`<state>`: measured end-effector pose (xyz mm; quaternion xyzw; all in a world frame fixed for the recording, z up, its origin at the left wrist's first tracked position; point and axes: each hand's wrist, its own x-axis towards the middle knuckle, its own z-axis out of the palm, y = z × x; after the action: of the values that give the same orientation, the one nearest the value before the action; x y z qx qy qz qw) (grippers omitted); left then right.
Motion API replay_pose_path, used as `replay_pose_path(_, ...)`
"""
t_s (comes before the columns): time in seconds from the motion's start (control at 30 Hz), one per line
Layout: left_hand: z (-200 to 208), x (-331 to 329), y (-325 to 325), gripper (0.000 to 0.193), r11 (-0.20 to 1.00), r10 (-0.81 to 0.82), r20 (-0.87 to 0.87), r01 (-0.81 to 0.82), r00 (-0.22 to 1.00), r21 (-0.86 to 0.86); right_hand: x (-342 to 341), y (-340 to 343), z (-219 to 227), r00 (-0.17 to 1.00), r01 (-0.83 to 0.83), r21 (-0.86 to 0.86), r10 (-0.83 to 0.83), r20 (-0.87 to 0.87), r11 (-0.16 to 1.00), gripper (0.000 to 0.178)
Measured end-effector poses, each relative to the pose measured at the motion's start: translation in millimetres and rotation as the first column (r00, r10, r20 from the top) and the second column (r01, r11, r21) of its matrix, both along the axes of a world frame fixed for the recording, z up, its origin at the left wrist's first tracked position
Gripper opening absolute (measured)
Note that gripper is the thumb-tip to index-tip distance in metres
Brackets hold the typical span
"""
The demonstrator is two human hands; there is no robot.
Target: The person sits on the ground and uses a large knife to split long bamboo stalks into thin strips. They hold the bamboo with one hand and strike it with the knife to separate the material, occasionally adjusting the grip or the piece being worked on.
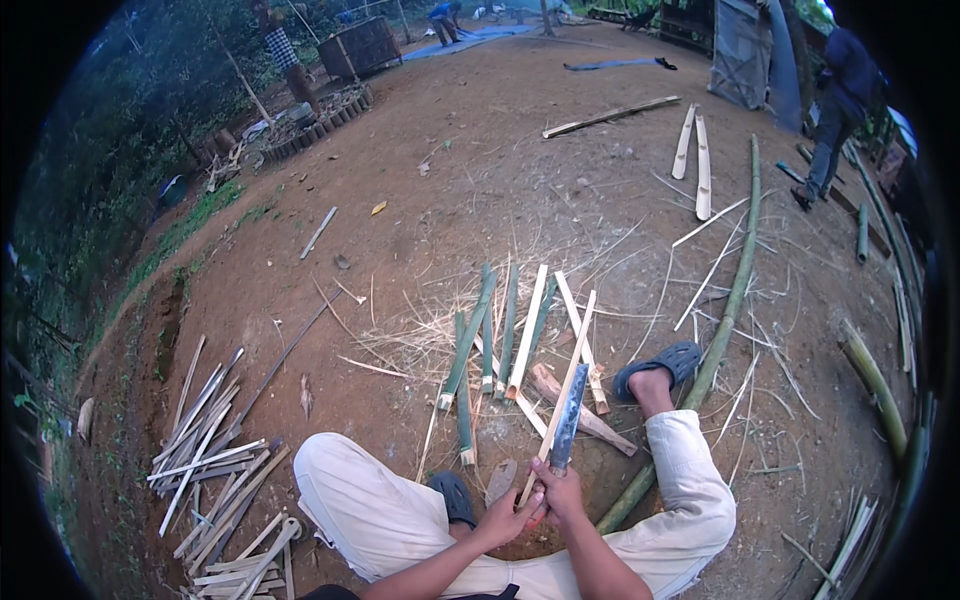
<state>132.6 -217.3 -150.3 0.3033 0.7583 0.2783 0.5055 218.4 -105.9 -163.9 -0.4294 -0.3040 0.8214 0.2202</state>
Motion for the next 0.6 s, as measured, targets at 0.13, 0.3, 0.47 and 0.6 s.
replay_pose_path(0.13,-7,0,6,0.075,0.998,0.049,0.151,-0.045,0.987,-0.035,-2,1,1,0.999,0.030,-0.026,-0.030,-0.010,0.999,0.035)
replay_pose_path(0.3,-19,-3,1,0.061,0.959,0.105,0.120,-0.133,0.987,0.252,1,7,15,1.000,0.019,-0.061,-0.019,-0.007,0.998,0.046)
replay_pose_path(0.47,13,-23,2,0.042,0.915,0.392,0.584,-0.365,0.710,-0.170,18,16,6,0.973,-0.076,0.296,0.005,0.232,0.952,0.038)
replay_pose_path(0.6,27,-32,1,0.035,0.883,0.431,0.665,-0.437,0.610,-0.172,24,17,21,0.860,-0.391,0.695,-0.029,0.509,0.603,0.033)
